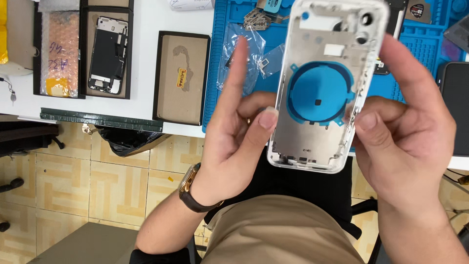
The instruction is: The person handles a disassembled smartphone and a separate white phone housing on a blue work mat. They use a screwdriver to remove screws from the phone's internal frame and manipulate small components and plastic bags containing parts.
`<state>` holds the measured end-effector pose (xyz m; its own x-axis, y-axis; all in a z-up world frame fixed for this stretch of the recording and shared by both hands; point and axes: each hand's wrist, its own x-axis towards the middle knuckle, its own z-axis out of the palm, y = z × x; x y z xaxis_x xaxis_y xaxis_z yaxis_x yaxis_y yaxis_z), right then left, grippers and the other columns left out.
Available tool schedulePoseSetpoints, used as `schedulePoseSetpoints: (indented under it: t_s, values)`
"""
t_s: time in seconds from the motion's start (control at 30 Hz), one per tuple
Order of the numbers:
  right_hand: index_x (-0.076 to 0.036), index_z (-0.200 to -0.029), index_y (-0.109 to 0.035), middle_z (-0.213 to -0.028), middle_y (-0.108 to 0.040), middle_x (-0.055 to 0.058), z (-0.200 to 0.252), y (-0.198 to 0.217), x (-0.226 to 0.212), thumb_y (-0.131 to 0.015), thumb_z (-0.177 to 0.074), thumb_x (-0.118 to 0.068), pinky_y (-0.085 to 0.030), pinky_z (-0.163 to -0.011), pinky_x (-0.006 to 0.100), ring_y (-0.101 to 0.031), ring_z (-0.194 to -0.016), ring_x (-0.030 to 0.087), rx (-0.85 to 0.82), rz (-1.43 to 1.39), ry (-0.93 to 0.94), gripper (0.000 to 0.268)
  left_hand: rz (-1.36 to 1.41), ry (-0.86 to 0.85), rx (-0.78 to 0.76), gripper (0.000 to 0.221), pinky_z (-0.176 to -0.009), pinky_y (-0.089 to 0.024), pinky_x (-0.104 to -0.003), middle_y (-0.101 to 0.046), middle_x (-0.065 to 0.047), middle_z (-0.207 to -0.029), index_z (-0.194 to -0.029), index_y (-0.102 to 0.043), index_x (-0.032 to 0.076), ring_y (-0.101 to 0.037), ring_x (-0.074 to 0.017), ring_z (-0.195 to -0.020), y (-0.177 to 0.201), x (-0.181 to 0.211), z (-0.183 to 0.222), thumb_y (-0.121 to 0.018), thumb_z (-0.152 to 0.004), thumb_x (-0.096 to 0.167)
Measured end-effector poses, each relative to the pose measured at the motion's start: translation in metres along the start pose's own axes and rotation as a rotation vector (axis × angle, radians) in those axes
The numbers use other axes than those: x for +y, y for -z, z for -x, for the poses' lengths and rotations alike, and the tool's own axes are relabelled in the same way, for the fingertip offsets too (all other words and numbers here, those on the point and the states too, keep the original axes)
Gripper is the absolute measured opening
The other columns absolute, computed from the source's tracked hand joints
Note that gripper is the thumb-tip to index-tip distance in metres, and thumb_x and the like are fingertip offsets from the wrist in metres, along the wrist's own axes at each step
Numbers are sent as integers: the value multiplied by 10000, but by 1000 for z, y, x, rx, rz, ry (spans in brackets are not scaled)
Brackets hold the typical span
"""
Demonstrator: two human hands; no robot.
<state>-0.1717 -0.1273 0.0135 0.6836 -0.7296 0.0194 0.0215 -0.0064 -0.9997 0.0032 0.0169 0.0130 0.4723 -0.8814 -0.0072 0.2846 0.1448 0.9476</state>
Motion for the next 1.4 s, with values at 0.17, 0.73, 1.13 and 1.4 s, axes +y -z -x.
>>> schedulePoseSetpoints:
  t_s: [0.17,0.73,1.13,1.4]
  values:
    - [230,-1510,-473,-1305,-677,360,18,5,16,-580,-1072,-70,-673,-1033,449,-739,-1186,389,68,283,160,541,-243,-90,-30,452,-1215,-654,-316,-686,-128,-1576,-1615,-495,74,-749,-219,-1421,8,5,9,-550,-1194,229]
    - [58,-1619,-395,-1360,-684,292,15,-20,-12,-377,-1157,-335,-735,-923,428,-818,-1235,423,41,396,-103,607,-395,-152,387,449,-948,-595,-237,-759,12,-1014,-1501,-649,33,-642,-66,-885,83,14,26,-759,-1083,156]
    - [44,-1541,-450,-1314,-651,261,35,73,89,-259,-1296,-260,-671,-1007,471,-751,-1302,449,-122,440,-217,434,-865,166,293,359,-627,-318,-271,-587,55,-790,-1501,-666,38,-326,-92,-661,167,10,1,-545,-1164,71]
    - [82,-1546,-431,-1279,-658,291,41,81,93,-214,-1284,-233,-654,-1010,500,-745,-1258,461,-147,481,-240,463,-1171,128,332,366,-566,-425,-330,-692,-20,-819,-1343,-764,58,-569,-158,-640,153,2,-13,-508,-1140,223]
